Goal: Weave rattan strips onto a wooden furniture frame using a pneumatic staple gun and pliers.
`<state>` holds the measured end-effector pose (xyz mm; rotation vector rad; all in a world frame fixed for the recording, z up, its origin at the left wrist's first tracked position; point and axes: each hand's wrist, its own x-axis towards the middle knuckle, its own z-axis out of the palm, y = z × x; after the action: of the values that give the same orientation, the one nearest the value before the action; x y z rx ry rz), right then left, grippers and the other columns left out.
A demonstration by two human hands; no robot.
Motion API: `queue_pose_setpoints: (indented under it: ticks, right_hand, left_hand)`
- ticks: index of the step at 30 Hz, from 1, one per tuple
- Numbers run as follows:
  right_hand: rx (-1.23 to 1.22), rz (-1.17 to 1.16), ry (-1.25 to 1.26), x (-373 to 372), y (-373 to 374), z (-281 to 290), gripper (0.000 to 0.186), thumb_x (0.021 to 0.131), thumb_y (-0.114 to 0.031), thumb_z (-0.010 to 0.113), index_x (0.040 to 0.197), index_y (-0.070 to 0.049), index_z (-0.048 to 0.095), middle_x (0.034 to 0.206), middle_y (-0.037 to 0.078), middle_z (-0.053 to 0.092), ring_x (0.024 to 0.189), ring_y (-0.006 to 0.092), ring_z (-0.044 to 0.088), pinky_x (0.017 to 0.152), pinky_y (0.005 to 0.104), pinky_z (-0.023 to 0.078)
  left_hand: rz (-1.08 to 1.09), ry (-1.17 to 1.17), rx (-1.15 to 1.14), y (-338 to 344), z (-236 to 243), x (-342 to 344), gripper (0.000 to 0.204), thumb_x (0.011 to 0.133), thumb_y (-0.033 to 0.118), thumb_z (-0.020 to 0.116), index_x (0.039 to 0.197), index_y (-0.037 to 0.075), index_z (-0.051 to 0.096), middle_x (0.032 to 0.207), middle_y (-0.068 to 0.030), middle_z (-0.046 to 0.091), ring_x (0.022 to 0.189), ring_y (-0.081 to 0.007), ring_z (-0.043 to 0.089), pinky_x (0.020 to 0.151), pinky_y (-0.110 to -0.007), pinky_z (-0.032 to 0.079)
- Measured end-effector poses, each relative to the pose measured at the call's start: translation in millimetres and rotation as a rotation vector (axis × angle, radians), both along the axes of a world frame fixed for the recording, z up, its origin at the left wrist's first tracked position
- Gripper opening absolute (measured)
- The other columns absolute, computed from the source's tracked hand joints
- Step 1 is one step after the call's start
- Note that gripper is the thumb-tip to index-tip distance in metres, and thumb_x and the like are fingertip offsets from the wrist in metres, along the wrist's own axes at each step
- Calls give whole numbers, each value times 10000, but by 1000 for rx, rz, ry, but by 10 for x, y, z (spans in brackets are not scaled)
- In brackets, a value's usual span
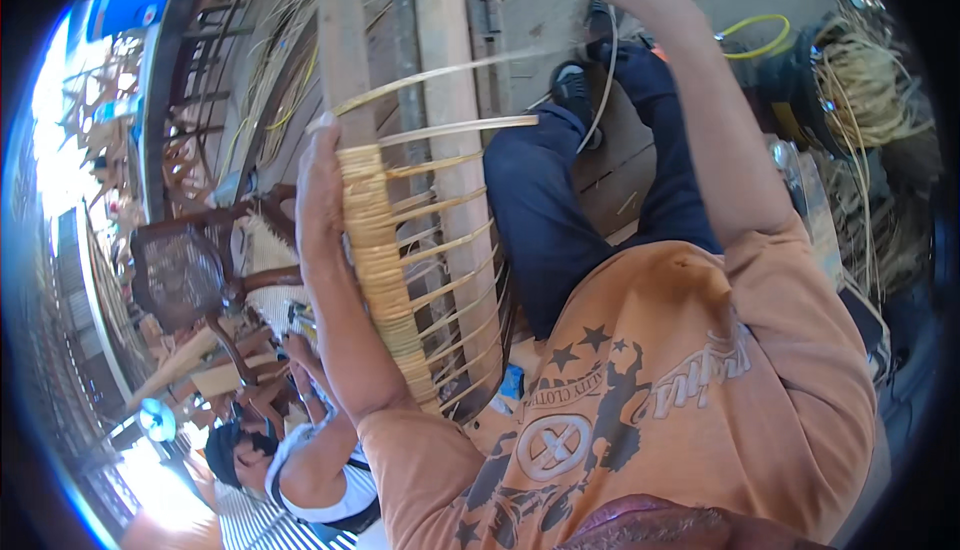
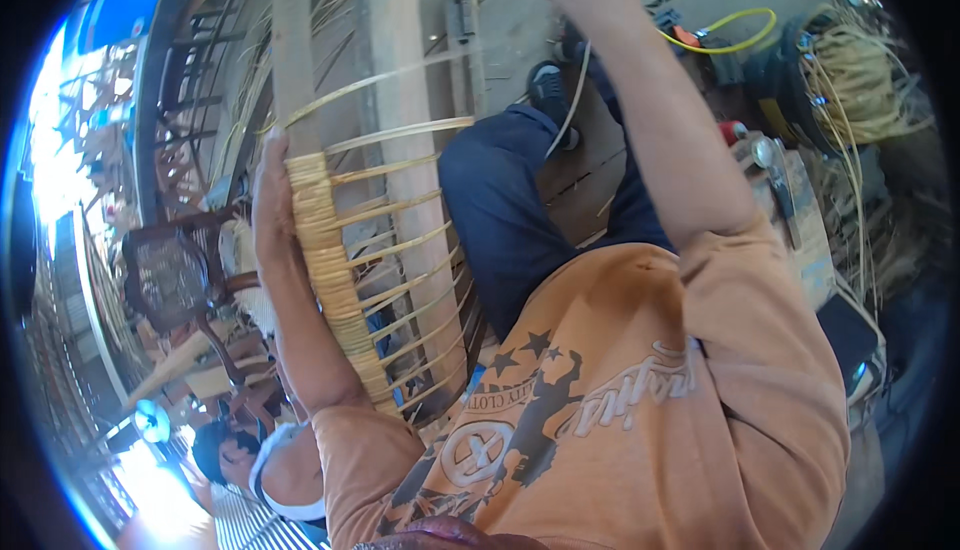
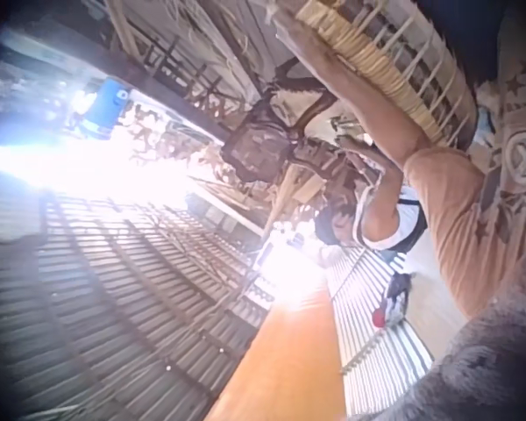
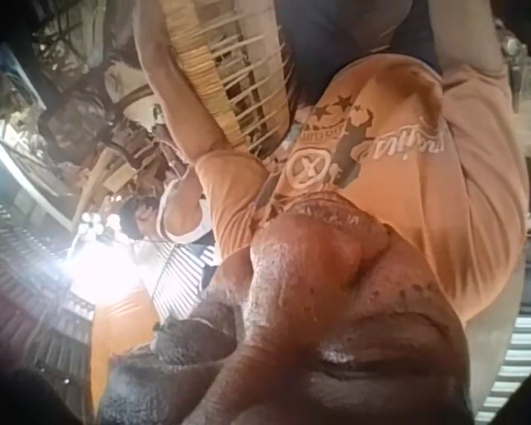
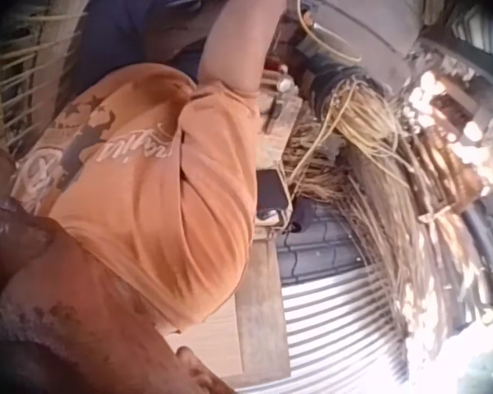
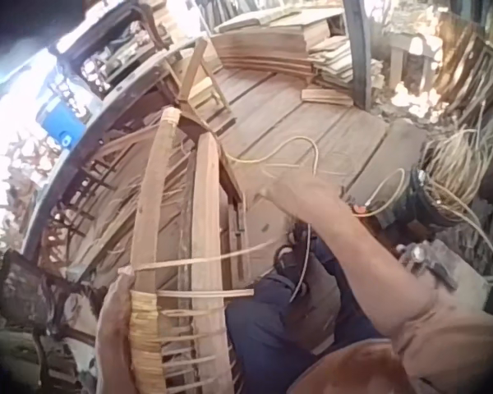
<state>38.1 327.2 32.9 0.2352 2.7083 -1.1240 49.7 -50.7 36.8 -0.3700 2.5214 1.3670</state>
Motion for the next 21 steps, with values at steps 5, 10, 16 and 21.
queue_pose_setpoints:
  ticks: [5,10,16,21]
  right_hand:
    - [132,-202,964,-235,-701,61,289,832,-259,546,981,-33,644,1167,179,566,1117,306,529,935,429,417]
    - [-24,565,417,-160,-1364,231,211,824,-192,537,882,-50,682,880,154,669,778,303,645,660,382,511]
    - [-603,778,352,-493,-1651,-419,265,832,-113,498,1047,-85,651,959,133,664,845,314,630,753,388,494]
    - [-437,474,891,-602,-1119,-825,263,834,-106,498,1061,-85,630,864,118,648,801,287,624,732,359,495]
  left_hand:
    - [125,1,96,535,259,140,468,878,518,475,922,71,608,667,-52,600,531,-159,579,485,-273,462]
    - [182,-51,73,469,179,109,457,893,505,445,879,75,598,667,-67,612,542,-163,586,497,-277,470]
    - [161,-38,81,493,144,117,424,903,466,454,921,63,586,682,-61,599,563,-155,579,518,-269,471]
    - [131,-30,169,186,109,176,517,848,502,589,936,-7,568,681,-95,616,527,-172,590,466,-258,476]
